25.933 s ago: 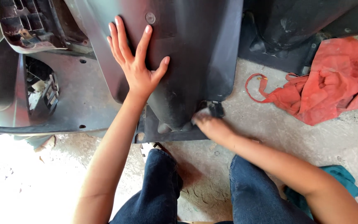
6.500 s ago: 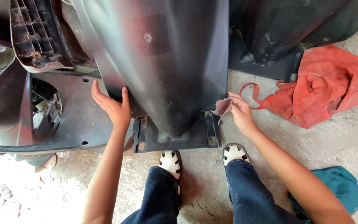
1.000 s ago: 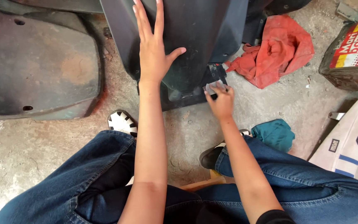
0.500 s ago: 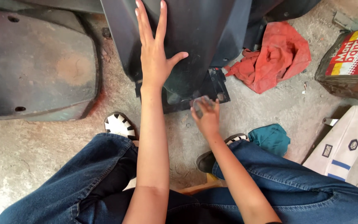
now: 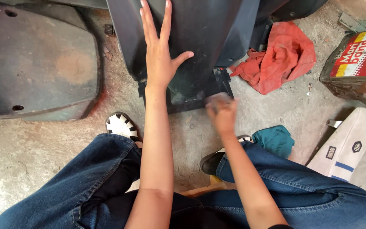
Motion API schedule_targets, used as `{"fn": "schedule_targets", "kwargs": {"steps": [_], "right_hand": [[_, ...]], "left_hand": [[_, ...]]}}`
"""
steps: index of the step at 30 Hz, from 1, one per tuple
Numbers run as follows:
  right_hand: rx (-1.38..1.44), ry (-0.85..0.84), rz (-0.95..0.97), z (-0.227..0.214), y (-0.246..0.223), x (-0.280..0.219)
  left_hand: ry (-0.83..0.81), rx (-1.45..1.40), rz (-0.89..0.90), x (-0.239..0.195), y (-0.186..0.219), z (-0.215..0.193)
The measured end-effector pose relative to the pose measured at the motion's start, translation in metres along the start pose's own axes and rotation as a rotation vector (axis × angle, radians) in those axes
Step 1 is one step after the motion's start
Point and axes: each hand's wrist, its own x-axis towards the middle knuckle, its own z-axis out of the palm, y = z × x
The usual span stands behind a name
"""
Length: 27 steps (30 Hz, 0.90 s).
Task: The person sands a black plastic motorcycle part using a sanding block held in the right hand while stabilizing the part with the left hand. The person shifts position from standing to sitting on the floor to continue sanding the lower edges of the part.
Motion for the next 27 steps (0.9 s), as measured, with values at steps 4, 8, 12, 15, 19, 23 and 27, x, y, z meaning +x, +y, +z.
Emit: {"fn": "schedule_targets", "kwargs": {"steps": [4, 8, 12, 15, 19, 23, 27], "right_hand": [[-0.114, 0.120, 0.220, 0.000, -0.001, -0.003], [0.017, 0.058, -0.064, 0.002, -0.028, -0.010], [-0.007, -0.149, 0.250, -0.024, 0.002, 0.010], [-0.285, 0.190, 0.189, -0.021, -0.004, 0.008], [0.053, 0.056, 0.018, -0.008, -0.034, -0.005], [0.082, -0.127, 0.253, -0.024, -0.010, 0.007], [-0.090, 0.010, 0.345, -0.029, -0.037, 0.016]], "left_hand": [[0.017, -0.008, -0.003, -0.001, 0.004, 0.000], [0.018, -0.015, -0.024, 0.001, 0.007, -0.001], [0.025, 0.003, -0.017, -0.002, 0.004, 0.000], [0.029, 0.005, -0.010, -0.005, 0.004, 0.004], [0.040, 0.010, -0.027, -0.001, 0.005, 0.002], [0.035, 0.008, -0.026, -0.003, 0.006, 0.002], [0.042, -0.005, -0.039, -0.003, 0.010, 0.003]]}}
